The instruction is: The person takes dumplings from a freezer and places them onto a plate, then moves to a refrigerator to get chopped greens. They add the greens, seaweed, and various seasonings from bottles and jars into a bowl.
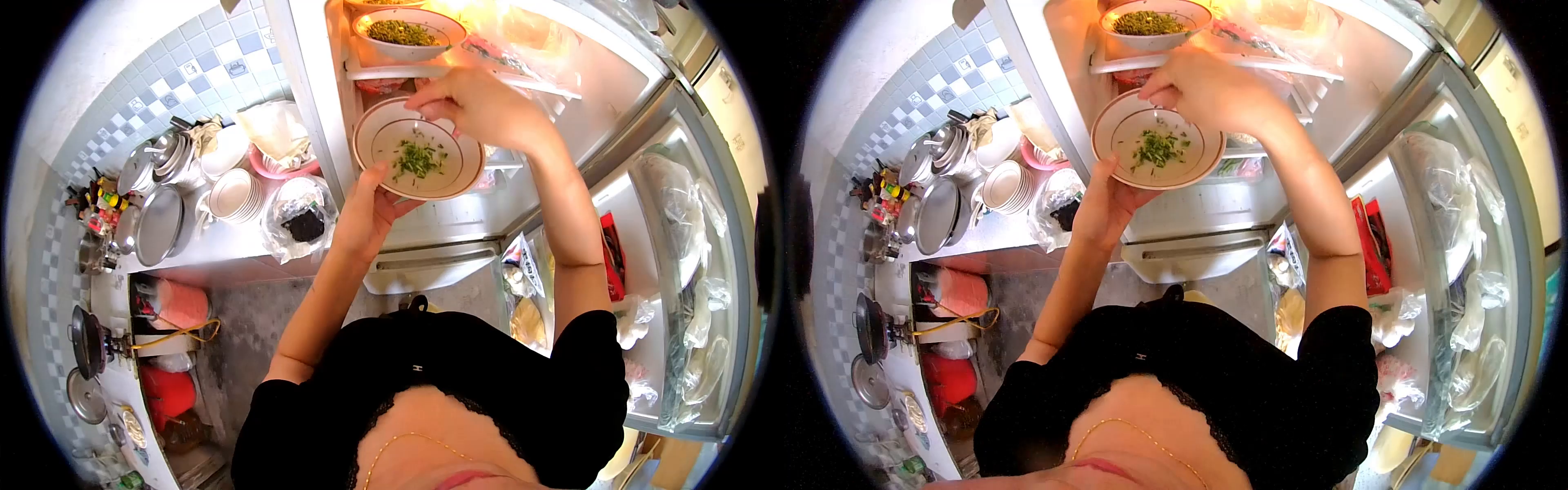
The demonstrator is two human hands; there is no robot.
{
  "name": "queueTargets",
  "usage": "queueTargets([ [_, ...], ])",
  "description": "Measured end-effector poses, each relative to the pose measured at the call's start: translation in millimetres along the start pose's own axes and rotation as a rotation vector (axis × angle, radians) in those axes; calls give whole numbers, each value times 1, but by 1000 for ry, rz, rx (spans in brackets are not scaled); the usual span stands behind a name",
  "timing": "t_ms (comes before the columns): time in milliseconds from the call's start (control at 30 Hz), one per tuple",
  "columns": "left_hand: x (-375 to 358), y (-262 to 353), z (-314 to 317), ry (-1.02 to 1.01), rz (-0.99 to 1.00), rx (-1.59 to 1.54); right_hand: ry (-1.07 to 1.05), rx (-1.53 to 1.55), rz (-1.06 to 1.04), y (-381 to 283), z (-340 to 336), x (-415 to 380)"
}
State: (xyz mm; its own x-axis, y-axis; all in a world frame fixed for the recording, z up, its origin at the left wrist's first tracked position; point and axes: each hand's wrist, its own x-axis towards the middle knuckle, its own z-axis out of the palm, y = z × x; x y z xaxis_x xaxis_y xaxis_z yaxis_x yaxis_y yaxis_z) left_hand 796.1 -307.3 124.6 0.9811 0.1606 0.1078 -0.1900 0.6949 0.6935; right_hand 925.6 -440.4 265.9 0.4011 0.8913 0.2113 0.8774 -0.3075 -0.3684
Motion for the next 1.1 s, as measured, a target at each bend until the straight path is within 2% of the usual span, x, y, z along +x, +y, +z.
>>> queueTargets([
  [67,-2,-2,-4,-4,-4,-6,75,27,39,1,4,-2],
  [167,-3,-3,-6,-13,-10,18,-64,-102,-191,4,8,-3],
  [200,-3,-2,-7,-12,-18,46,-64,-103,-191,1,8,-3],
  [267,-3,-1,-5,-6,-8,51,-66,-106,-7,-12,5,-2],
  [300,-4,0,-4,1,-3,56,-66,-109,-11,-9,6,-1],
  [367,-2,-2,-5,-3,6,16,-56,-199,-266,-1,5,0],
  [400,1,-1,-6,-14,11,-22,-48,-211,-273,0,2,4],
  [467,1,-1,-5,-32,15,-1,108,-3,-184,0,-8,12],
  [500,-1,-1,-6,-37,6,15,114,-14,-193,6,-13,20],
  [567,0,-3,-5,-40,25,11,467,-101,-134,33,-23,48],
  [633,-3,-2,-5,-13,-13,33,464,-197,-131,59,-34,85],
  [700,-6,-1,-8,-9,-31,51,333,-289,-22,76,-41,122],
  [833,-9,-7,-15,19,-56,89,260,-433,12,97,-49,195],
  [1100,-13,-6,-20,93,-90,72,112,-507,146,121,-47,256],
])
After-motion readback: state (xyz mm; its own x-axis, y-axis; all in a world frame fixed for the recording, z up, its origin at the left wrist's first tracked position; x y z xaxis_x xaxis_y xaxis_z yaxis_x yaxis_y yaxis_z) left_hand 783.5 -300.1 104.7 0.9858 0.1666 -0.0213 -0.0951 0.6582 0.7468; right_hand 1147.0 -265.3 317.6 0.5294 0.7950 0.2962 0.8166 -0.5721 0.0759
